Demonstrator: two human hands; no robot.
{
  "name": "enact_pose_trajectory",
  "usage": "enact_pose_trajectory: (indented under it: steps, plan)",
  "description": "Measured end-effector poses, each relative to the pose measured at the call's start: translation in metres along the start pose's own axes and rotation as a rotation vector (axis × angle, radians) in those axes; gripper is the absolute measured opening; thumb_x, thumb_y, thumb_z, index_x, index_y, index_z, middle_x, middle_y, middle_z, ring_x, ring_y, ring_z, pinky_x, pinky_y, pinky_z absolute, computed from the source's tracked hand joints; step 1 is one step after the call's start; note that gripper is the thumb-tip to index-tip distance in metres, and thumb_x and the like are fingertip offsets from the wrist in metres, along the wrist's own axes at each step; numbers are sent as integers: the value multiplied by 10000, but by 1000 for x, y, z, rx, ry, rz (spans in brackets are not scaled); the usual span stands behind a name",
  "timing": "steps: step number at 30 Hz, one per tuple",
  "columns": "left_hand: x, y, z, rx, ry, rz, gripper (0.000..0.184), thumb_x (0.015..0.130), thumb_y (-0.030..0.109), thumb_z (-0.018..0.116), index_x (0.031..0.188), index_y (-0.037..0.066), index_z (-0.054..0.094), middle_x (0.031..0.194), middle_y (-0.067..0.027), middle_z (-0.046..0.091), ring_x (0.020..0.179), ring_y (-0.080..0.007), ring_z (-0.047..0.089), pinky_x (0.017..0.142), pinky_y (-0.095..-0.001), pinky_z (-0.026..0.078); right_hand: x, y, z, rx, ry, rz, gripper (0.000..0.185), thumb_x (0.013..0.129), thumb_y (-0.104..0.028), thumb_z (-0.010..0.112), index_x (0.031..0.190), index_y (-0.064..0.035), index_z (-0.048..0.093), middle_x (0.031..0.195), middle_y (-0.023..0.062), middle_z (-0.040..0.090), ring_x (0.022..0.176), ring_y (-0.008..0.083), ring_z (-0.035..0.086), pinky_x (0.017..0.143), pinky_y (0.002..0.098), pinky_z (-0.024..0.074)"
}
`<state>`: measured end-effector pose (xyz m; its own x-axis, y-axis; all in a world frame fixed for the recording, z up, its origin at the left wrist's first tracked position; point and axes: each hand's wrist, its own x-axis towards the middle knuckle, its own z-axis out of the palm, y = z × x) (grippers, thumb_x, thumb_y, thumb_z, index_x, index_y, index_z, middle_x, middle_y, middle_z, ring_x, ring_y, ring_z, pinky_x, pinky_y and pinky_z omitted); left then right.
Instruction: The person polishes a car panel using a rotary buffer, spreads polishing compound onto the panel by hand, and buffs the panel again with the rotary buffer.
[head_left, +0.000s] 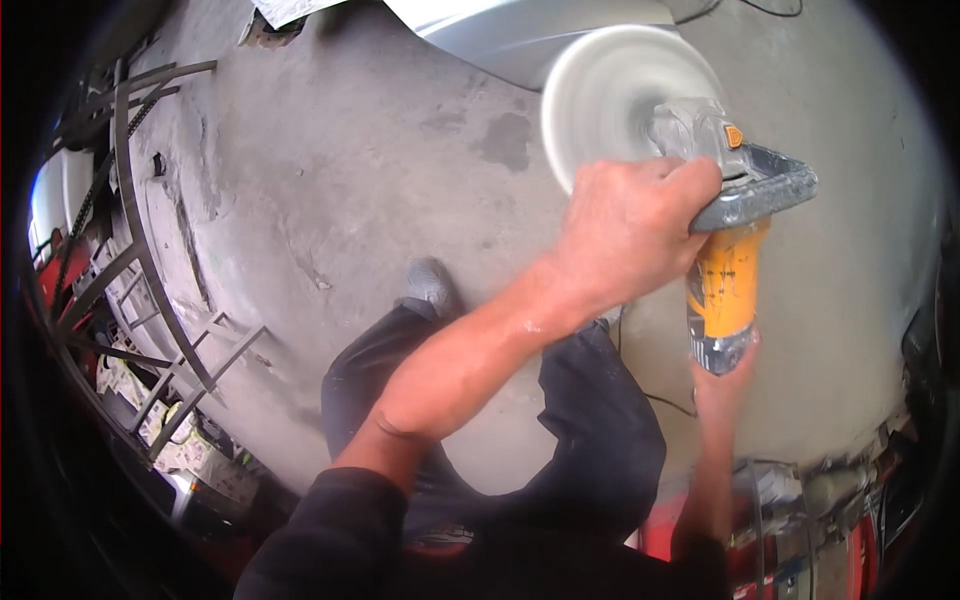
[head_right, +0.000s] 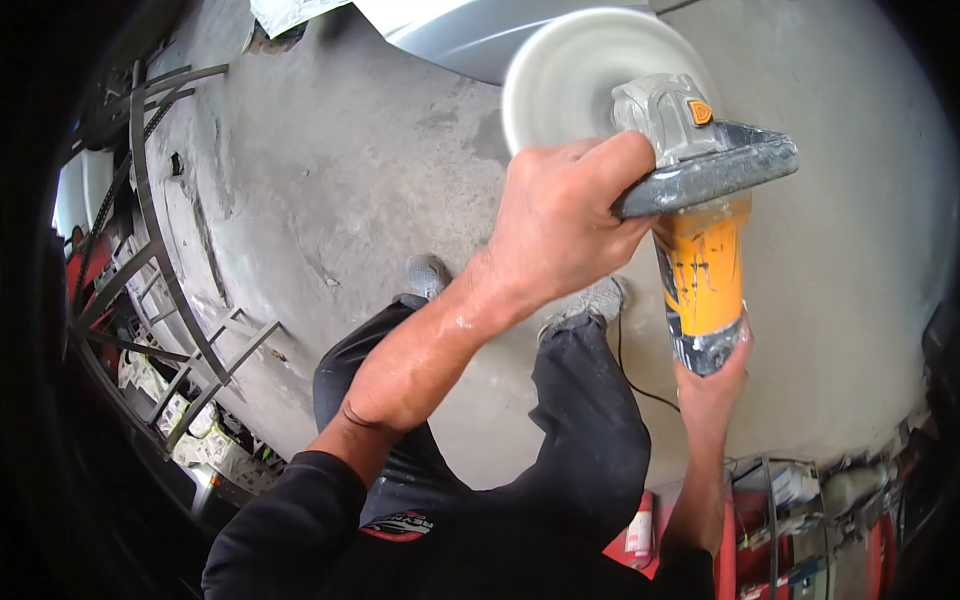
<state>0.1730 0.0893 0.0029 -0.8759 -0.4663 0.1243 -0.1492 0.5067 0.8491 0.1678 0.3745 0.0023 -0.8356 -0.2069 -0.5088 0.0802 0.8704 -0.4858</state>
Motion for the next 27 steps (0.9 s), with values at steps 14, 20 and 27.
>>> enact_pose_trajectory:
  steps: [14,20,27]
  plan:
    - [-67,-35,-66,134,433,25,264,810,66,865,774,42,604,598,-58,563,538,-101,576,509,-271,451,38,-43,43,76,-79,-430,828,791,28,748,1530,-41,383,1214,204,707,1114,318,715,955,391,536]
    - [-66,-33,-35,75,426,112,257,791,46,829,773,43,572,631,-113,574,550,-224,610,546,-339,496,50,-9,46,153,-4,-524,809,778,44,729,1514,-50,409,1230,189,699,1148,287,697,984,377,518]
    - [-46,-27,22,-49,297,181,217,781,55,769,786,24,554,699,-173,623,665,-391,654,597,-445,513,40,39,33,215,93,-370,839,706,111,647,1501,-36,422,1213,100,661,1124,215,645,1014,335,480]
